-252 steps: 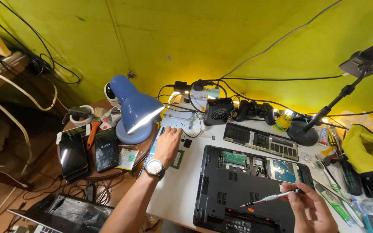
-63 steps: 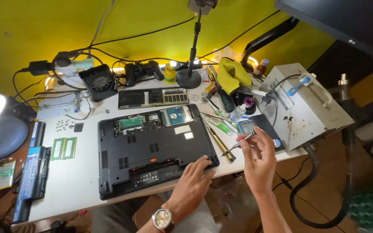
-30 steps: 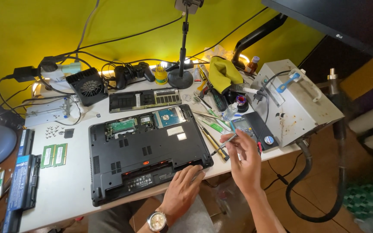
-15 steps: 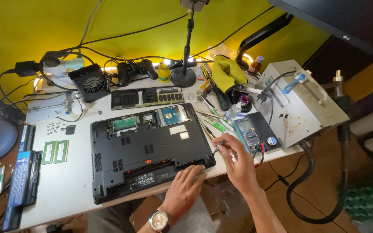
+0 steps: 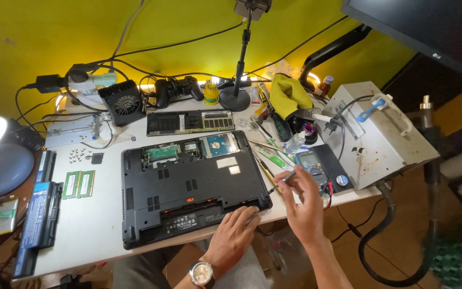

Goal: Removing the keyboard and top cover assembly from a laptop using a screwdriver and pry tool

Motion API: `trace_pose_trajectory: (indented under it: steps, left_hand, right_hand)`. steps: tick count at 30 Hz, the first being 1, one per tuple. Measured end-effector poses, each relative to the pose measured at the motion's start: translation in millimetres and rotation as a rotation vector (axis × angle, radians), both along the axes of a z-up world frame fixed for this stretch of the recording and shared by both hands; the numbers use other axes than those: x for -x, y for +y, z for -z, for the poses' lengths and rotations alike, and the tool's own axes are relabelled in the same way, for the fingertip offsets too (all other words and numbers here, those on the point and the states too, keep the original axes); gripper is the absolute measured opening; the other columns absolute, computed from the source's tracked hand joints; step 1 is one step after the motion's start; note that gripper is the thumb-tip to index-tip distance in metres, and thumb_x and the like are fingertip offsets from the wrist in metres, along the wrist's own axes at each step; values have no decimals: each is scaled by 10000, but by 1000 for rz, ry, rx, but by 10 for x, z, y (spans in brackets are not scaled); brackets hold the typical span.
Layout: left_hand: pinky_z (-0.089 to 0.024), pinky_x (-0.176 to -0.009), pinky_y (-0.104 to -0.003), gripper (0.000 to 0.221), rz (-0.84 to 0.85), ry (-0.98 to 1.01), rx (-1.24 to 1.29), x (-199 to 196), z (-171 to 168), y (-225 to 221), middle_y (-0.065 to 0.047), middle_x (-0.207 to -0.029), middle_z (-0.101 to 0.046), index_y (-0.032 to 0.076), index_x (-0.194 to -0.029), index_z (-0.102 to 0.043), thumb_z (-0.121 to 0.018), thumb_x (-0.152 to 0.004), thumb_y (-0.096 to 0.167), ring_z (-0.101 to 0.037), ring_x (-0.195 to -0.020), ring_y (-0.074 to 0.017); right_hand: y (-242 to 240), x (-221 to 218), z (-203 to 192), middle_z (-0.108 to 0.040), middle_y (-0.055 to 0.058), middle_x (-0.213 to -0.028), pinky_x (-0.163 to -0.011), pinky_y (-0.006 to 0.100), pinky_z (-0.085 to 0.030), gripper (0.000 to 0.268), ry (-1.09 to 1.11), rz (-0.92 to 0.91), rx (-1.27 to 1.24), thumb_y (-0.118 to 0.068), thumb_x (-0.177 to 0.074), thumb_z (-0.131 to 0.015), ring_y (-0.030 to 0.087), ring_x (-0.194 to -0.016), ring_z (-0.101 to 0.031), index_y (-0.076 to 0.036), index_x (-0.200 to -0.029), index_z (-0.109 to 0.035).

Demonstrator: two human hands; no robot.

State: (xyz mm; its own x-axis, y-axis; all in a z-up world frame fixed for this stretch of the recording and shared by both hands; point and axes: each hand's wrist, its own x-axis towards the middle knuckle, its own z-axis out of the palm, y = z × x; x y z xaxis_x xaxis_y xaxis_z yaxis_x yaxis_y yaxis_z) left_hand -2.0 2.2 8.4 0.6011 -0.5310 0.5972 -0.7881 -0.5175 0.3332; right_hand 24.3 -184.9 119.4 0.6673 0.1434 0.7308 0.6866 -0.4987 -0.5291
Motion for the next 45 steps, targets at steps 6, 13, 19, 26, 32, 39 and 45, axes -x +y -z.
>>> trace_pose_trajectory:
  steps: [6, 13, 19, 26, 32, 39, 45]
  left_hand:
    - [-475, -871, -489, 378, -20, 36, 26, 6, -1, -28, -187, -1362, -552, 26, -1268, -585, -638, -899, -37, -549, -1208, -372]
    - [-533, -974, -375, 458, -216, 798, 478, -36, -708, -21, -44, -1252, -614, 118, -1396, -576, -620, -991, 328, -630, -1144, -190]
    - [-592, -746, -294, 123, -60, 592, 600, -176, -927, 148, -45, -991, -758, 73, -1012, -789, -718, -931, 131, -721, -852, -178]
    - [-588, -749, -331, 208, -111, 693, 502, -252, -1143, 484, -55, -987, -758, 79, -1013, -796, -657, -972, 229, -714, -871, -196]
    - [-542, -674, -281, 223, -387, 570, 478, -366, -931, 1217, -29, -934, -751, 90, -947, -758, -639, -977, 276, -687, -809, -148]
    - [-513, -967, -450, 173, -775, 397, 297, -372, -777, 1966, -51, -1001, -693, 138, -1019, -757, -651, -1038, 273, -664, -1092, -271]
    - [-515, -1003, -547, 88, -696, 372, 451, -313, -529, 1993, -102, -1147, -589, 94, -1077, -709, -669, -998, 96, -559, -1242, -380]
  right_hand:
    - [41, 90, -308, -684, 211, -1106, -937, 441, -637, 601, 211, 89, -402, -40, -1033, -575, 289, -995, -737, -152, -1528, -253]
    - [110, 201, -298, -687, 232, -1058, -803, 418, -648, 726, 447, 111, -703, -62, -939, -647, 310, -907, -741, -167, -1547, -264]
    - [261, 185, -281, -676, 230, -1041, -760, 430, -677, 666, 331, 65, -706, -77, -952, -670, 295, -887, -746, -193, -1494, -301]
    - [350, 112, -309, -680, 274, -1059, -762, 449, -670, 663, 293, 141, -806, -29, -940, -688, 344, -887, -740, -177, -1436, -274]
    - [89, -166, 93, -665, 266, -933, -783, 320, -632, 578, 160, 483, -745, -14, -984, -767, 271, -849, -709, -158, -1234, -267]
    - [-38, -273, 588, -744, 161, -1078, -831, 312, -583, 405, 316, 699, -480, -92, -907, -832, 204, -941, -727, -82, -1021, -443]
    - [5, -332, 672, -752, 177, -1123, -883, 376, -586, 119, 404, 616, -214, -47, -927, -788, 303, -1034, -717, -12, -1002, -703]
